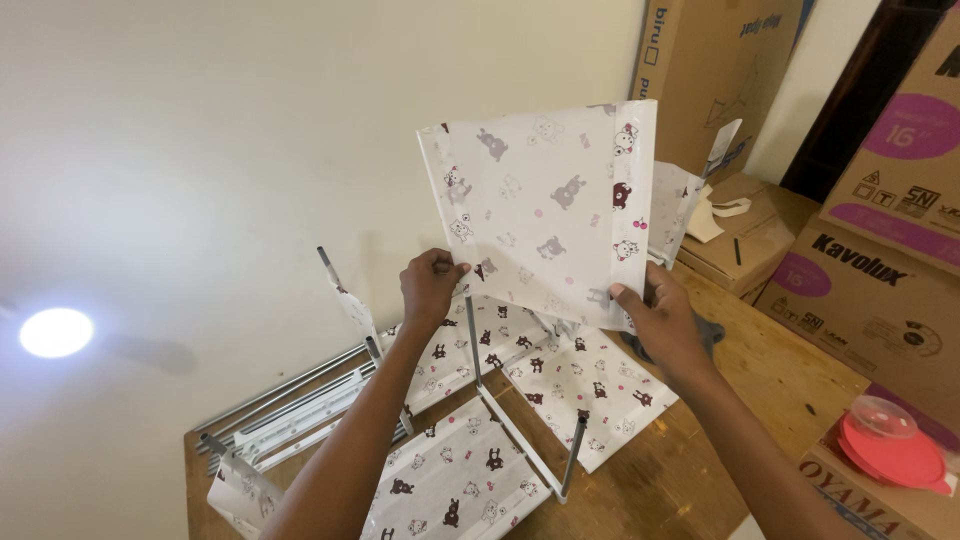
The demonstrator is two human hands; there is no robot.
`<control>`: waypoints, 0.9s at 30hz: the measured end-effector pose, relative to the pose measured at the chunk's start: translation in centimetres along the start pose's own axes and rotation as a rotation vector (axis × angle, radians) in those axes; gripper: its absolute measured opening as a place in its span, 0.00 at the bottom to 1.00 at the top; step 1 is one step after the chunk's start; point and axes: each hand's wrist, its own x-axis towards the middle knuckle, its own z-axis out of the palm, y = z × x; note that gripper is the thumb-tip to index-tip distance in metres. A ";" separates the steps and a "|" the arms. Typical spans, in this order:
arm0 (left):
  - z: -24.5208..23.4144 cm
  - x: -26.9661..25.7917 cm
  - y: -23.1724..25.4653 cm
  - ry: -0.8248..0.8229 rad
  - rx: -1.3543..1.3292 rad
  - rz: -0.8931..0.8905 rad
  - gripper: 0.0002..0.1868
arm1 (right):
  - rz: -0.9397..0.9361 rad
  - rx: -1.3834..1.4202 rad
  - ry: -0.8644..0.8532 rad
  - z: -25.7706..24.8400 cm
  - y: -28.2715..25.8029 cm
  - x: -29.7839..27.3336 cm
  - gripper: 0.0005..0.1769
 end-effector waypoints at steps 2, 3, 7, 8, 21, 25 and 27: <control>-0.2 0.0 -0.2 -0.050 -0.023 0.027 0.14 | -0.008 -0.013 0.005 -0.3 0.2 0.0 0.19; -0.3 0.0 -0.4 -0.075 -0.034 0.039 0.13 | -0.017 0.009 -0.004 -0.2 0.3 0.0 0.19; -0.5 -0.5 -1.4 -0.163 -0.092 0.103 0.13 | -0.013 0.022 -0.009 0.1 0.4 0.1 0.19; -0.3 -0.7 -1.7 -0.176 -0.090 0.108 0.13 | 0.001 0.006 -0.002 0.1 0.4 -0.1 0.20; 1.7 -2.3 -5.6 -0.131 -0.130 0.161 0.09 | 0.302 -0.194 -0.351 -1.6 -0.3 -2.0 0.20; 2.3 -3.4 -6.3 -0.088 -0.151 0.118 0.10 | 0.294 -0.138 -0.475 -2.2 -0.5 -3.0 0.23; 2.4 -4.1 -5.8 -0.038 -0.097 0.134 0.11 | 0.292 -0.126 -0.517 -2.4 -0.7 -3.4 0.24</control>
